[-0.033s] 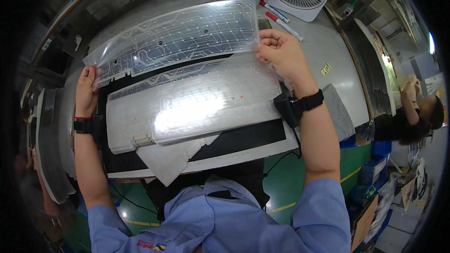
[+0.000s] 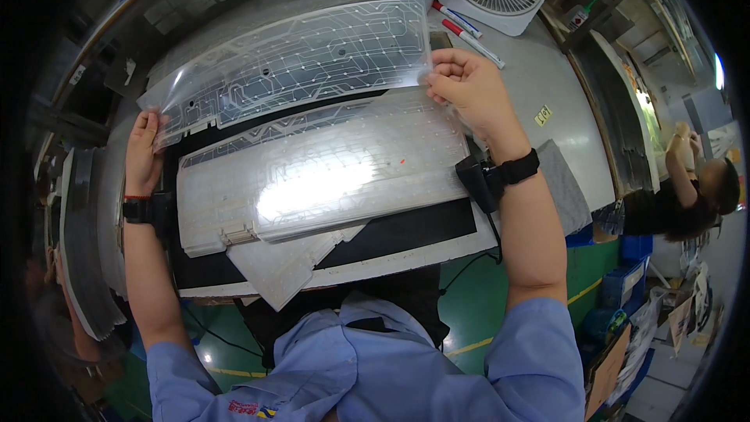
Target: Inspecting and cleaning flexible printed circuit membranes for keyboards on a factory assembly line.
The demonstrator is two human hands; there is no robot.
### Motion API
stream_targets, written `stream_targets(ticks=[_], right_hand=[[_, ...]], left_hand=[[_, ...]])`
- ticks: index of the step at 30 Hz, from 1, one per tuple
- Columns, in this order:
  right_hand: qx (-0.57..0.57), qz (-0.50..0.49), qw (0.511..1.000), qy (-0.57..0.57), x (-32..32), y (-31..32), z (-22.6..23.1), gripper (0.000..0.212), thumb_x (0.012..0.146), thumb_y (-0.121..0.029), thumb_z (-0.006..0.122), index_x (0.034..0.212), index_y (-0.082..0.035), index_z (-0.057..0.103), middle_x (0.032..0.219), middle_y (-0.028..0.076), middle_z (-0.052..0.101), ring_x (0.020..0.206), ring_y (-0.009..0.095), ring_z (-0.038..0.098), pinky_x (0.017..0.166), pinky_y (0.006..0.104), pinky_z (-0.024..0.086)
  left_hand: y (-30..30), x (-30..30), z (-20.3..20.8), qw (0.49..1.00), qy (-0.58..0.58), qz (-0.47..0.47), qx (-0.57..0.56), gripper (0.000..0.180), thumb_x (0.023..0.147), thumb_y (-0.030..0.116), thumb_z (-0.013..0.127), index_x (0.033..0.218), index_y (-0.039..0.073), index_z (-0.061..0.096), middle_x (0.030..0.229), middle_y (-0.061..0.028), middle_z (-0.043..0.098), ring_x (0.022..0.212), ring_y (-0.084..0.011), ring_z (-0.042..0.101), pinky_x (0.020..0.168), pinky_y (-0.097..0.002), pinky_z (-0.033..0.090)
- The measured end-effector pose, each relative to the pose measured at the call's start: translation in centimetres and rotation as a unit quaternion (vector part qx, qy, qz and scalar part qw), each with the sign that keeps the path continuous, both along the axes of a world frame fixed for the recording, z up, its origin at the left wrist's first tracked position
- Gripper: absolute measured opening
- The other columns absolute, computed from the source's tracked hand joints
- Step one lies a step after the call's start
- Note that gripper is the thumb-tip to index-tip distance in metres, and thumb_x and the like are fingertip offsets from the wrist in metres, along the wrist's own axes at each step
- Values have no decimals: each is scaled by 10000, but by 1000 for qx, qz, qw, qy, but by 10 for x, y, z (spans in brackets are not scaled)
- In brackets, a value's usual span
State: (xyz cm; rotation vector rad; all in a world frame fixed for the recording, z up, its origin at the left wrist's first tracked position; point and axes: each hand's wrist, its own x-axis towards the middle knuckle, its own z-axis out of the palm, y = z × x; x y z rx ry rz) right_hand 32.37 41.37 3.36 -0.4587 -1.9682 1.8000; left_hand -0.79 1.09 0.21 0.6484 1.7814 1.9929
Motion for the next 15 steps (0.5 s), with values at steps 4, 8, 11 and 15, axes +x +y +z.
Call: stream_targets(ticks=[4,8,11,15], right_hand=[[10,-2,1000,-4,0,1,-1,324,803,36,619,1120,86,578,834,41,623,675,78,581,611,195,467],[8,1,1000,-11,0,-1,1,332,799,40,618,1125,89,575,826,39,622,660,74,568,599,194,458],[5,-4,1000,-10,0,-1,0,338,795,46,607,1129,92,574,832,47,625,662,76,567,596,197,457],[4,-5,1000,-9,2,2,-2,354,804,45,587,1153,100,564,839,62,632,688,86,589,615,199,474]], left_hand=[[3,5,3,1000,5,-7,2,211,1005,241,506,1105,60,548,878,11,625,602,-4,455,522,-153,343],[4,7,4,1000,5,-2,0,210,1005,241,506,1101,61,552,882,10,626,607,-5,459,524,-153,346],[5,6,3,1000,4,6,0,210,1005,241,507,1098,60,557,883,7,625,617,-10,468,529,-155,353],[3,3,1,1000,5,9,5,212,1004,241,509,1097,58,559,885,3,623,631,-16,481,538,-159,364]])
